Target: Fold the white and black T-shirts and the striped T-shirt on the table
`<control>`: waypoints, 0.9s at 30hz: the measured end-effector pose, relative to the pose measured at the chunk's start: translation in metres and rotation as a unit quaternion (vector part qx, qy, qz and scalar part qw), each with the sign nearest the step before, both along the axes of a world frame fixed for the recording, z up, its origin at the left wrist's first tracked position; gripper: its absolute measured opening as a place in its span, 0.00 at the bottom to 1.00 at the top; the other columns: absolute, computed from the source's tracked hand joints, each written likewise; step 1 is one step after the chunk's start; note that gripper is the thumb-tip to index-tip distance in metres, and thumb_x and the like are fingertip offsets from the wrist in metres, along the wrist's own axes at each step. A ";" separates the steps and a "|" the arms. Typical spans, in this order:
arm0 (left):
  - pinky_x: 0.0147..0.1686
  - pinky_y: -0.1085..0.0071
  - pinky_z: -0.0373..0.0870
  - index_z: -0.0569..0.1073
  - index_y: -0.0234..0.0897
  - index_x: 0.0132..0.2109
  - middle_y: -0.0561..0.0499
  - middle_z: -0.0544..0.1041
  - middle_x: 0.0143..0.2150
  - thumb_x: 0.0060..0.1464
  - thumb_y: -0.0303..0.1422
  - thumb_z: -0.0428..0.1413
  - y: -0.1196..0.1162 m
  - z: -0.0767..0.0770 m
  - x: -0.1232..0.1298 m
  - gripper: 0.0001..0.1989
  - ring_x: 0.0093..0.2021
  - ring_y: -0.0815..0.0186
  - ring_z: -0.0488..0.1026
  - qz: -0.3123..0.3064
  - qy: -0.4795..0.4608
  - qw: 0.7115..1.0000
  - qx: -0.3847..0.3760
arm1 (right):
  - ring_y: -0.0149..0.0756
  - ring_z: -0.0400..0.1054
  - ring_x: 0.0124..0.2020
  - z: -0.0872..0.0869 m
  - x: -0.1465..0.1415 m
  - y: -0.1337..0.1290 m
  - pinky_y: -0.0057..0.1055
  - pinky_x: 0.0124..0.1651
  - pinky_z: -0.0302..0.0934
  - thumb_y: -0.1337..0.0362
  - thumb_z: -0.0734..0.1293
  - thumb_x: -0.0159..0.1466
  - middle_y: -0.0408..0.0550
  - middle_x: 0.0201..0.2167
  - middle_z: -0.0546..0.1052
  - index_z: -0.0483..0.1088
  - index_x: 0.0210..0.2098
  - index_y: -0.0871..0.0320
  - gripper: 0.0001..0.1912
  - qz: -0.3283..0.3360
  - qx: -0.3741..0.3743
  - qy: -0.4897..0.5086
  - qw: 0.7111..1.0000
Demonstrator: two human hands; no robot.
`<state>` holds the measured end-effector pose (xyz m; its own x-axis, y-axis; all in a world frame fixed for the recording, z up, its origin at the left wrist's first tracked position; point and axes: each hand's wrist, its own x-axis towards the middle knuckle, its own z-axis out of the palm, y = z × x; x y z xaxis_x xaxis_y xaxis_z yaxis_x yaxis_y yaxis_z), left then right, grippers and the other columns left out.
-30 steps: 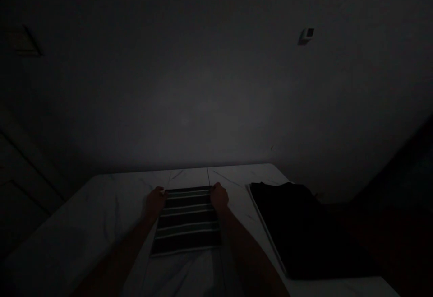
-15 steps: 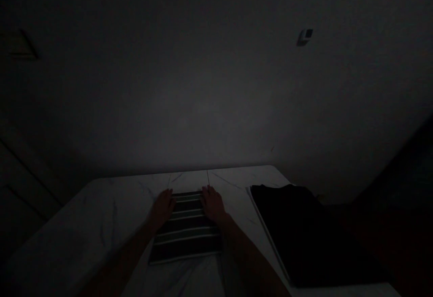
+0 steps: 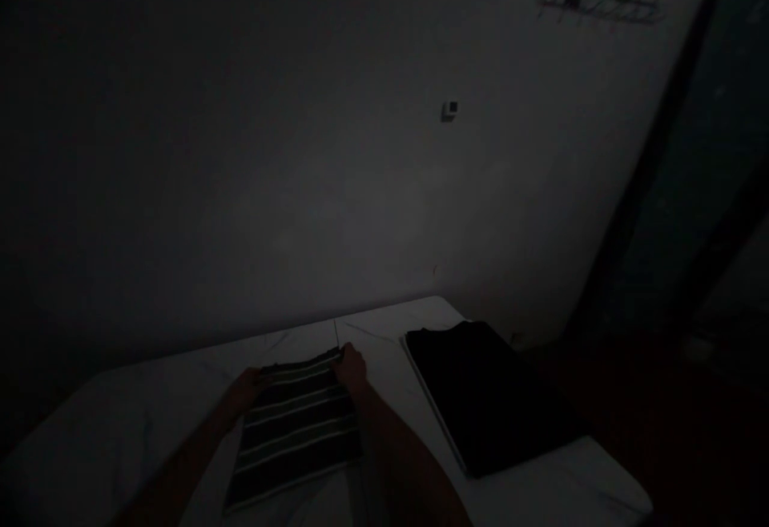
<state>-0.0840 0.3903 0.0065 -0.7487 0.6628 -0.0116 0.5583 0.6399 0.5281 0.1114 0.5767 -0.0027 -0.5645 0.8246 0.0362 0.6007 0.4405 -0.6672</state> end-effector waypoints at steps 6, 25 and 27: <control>0.44 0.59 0.77 0.78 0.37 0.38 0.44 0.84 0.38 0.38 0.55 0.66 -0.017 0.055 0.039 0.27 0.42 0.51 0.81 -0.093 -0.230 0.950 0.191 | 0.38 0.73 0.45 0.008 0.049 -0.017 0.31 0.47 0.65 0.60 0.60 0.68 0.49 0.45 0.78 0.62 0.51 0.54 0.12 -0.036 -0.004 0.211 0.977; 0.33 0.73 0.67 0.71 0.39 0.36 0.56 0.74 0.30 0.41 0.36 0.64 0.132 0.166 0.323 0.14 0.33 0.67 0.71 -0.307 -0.371 0.810 0.333 | 0.42 0.72 0.40 0.173 0.406 0.087 0.39 0.43 0.68 0.54 0.69 0.63 0.49 0.40 0.77 0.69 0.46 0.54 0.15 -0.158 0.302 0.263 0.903; 0.35 0.72 0.68 0.71 0.38 0.38 0.55 0.75 0.31 0.40 0.37 0.65 0.172 0.149 0.325 0.17 0.33 0.67 0.72 -0.276 -0.411 0.794 0.353 | 0.42 0.73 0.42 0.179 0.403 0.133 0.40 0.44 0.67 0.55 0.69 0.63 0.49 0.42 0.78 0.68 0.49 0.55 0.17 -0.134 0.304 0.238 0.913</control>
<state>0.2414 0.5626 0.1552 -0.2729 0.9461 0.1741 -0.0675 -0.1994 0.9776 0.5148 0.7093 0.1759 -0.1461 0.6768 0.7215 0.4471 0.6958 -0.5621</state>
